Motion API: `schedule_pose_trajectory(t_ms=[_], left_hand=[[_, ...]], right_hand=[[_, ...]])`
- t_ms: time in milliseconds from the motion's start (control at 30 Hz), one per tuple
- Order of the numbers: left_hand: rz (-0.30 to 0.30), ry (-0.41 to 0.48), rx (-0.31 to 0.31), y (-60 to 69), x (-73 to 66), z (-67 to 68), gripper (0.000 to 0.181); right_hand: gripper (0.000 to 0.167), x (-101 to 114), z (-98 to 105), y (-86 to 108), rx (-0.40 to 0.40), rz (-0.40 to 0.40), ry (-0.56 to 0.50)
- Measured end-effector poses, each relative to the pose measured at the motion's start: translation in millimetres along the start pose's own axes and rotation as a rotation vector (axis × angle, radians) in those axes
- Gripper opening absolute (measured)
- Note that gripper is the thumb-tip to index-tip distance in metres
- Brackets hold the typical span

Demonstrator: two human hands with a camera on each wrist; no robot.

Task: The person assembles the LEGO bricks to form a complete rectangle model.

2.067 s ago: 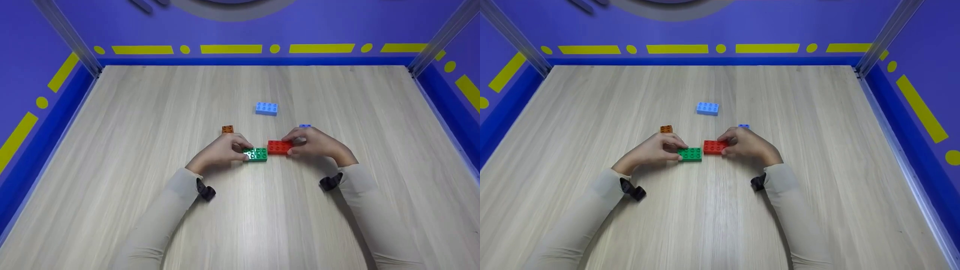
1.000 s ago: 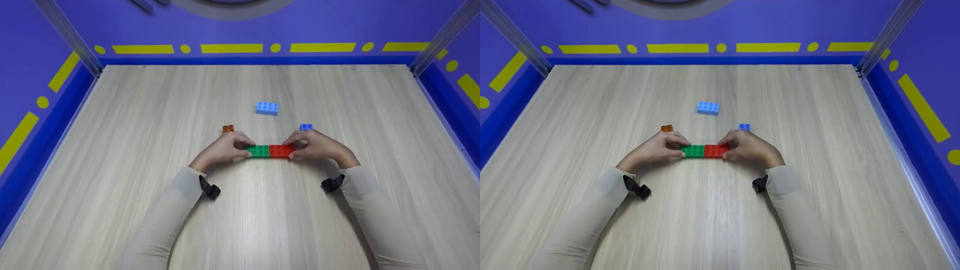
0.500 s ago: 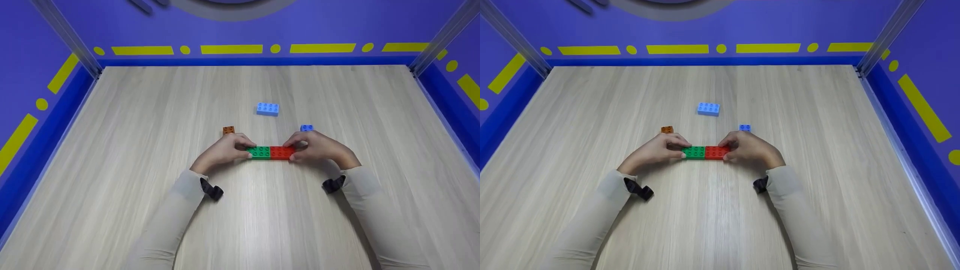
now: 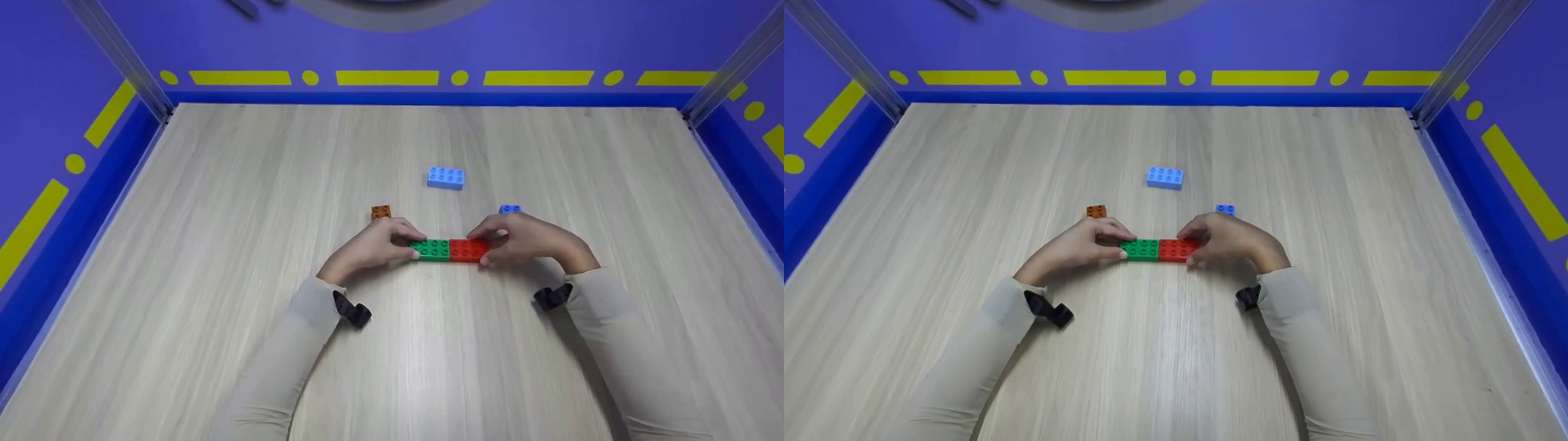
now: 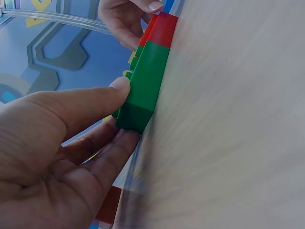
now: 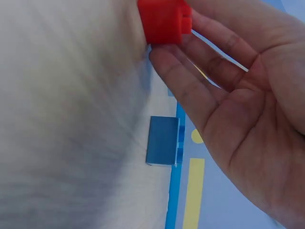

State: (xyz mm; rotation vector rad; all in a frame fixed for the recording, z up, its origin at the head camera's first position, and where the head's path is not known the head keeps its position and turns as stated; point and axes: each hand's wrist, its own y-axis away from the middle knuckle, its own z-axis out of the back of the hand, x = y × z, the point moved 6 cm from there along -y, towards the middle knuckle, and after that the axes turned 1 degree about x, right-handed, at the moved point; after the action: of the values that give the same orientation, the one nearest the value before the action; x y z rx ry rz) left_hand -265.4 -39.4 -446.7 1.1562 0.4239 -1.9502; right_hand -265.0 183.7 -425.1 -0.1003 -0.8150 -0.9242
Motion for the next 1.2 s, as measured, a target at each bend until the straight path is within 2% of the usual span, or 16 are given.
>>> schedule_pose_trajectory(t_ms=[200, 500, 767, 1200], left_hand=[[0.010, -0.003, 0.007, -0.7, 0.6, -2.5, 0.033], [0.022, -0.001, 0.002, -1.1, 2.0, -3.0, 0.033], [0.017, -0.025, 0.005, -3.0, 0.0, -0.6, 0.033], [0.011, -0.029, 0.009, -1.9, -0.5, 0.2, 0.033]], right_hand=[[0.042, 0.5, 7.9, -3.3, -0.016, -0.005, -0.024], [0.044, -0.1, 26.2, -14.4, -0.138, -0.018, -0.002], [0.046, 0.7, 41.7, -31.3, -0.238, -0.024, -0.035], [0.048, 7.8, 52.1, -60.8, -0.268, -0.053, -0.041]])
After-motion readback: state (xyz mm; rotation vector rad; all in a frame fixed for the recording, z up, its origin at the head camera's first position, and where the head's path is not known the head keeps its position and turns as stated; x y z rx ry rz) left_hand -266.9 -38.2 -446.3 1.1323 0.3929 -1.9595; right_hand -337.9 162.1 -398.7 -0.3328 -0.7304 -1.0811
